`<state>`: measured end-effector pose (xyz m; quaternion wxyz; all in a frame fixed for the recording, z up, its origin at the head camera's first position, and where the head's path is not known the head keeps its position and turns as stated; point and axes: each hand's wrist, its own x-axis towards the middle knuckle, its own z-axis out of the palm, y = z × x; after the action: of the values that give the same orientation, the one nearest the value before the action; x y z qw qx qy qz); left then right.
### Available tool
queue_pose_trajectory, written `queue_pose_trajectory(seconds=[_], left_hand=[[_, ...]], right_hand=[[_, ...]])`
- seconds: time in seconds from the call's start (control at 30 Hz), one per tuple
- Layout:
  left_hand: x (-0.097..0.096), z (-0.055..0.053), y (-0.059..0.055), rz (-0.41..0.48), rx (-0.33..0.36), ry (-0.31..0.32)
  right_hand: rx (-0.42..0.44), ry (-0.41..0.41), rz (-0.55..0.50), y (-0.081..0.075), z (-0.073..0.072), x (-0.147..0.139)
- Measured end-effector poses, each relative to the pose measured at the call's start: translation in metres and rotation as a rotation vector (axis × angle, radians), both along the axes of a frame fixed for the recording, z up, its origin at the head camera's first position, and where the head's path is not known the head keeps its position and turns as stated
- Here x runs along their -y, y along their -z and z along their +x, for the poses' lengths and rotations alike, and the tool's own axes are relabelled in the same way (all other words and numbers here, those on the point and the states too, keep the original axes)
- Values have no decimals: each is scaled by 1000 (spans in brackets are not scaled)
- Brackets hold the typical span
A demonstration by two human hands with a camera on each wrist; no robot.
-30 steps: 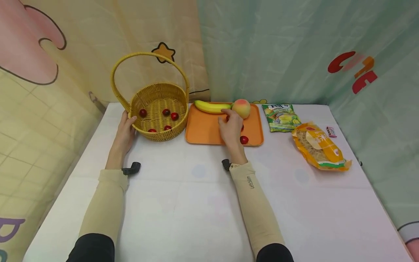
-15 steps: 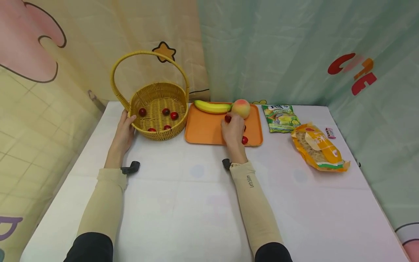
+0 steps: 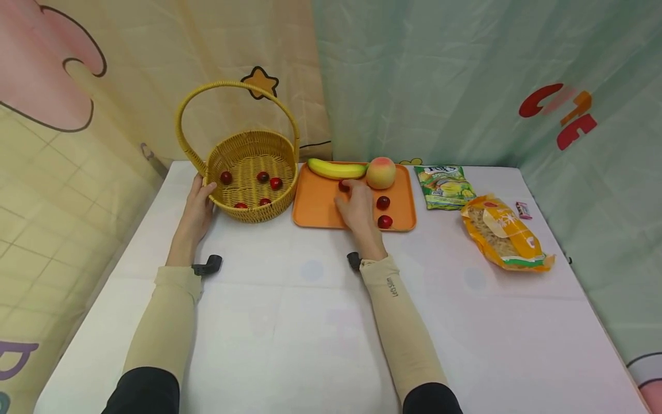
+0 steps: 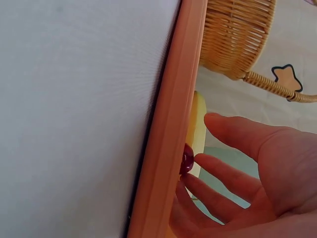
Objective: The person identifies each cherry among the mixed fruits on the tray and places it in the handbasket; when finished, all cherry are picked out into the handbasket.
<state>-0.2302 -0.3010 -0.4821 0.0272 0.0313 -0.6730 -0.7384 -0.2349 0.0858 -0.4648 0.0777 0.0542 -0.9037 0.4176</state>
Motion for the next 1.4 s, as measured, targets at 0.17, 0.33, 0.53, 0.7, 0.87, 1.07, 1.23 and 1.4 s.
queue_pose_trajectory(seconds=[0.17, 0.33, 0.53, 0.7, 0.87, 1.07, 1.23, 1.4], left_hand=[[0, 0, -1, -5, -1, 1], [0, 1, -1, 3, -2, 2], [-1, 1, 1, -5, -6, -5], [-1, 0, 0, -5, 2, -7], [0, 0, -1, 5, -1, 1], [0, 1, -1, 16, -14, 7], [0, 1, 0, 5, -8, 3], [0, 0, 0, 3, -5, 10]], right_hand=[[2, -42, 26, 2, -1, 0], [18, -46, 34, 3, -2, 0], [64, -80, 47, 4, -1, -1], [86, -138, 89, 6, -1, -1], [95, -189, 121, 7, -3, 0], [73, -288, 155, 8, -2, 5], [75, -385, 172, 9, 2, 16], [60, -454, 156, 8, 7, 31]])
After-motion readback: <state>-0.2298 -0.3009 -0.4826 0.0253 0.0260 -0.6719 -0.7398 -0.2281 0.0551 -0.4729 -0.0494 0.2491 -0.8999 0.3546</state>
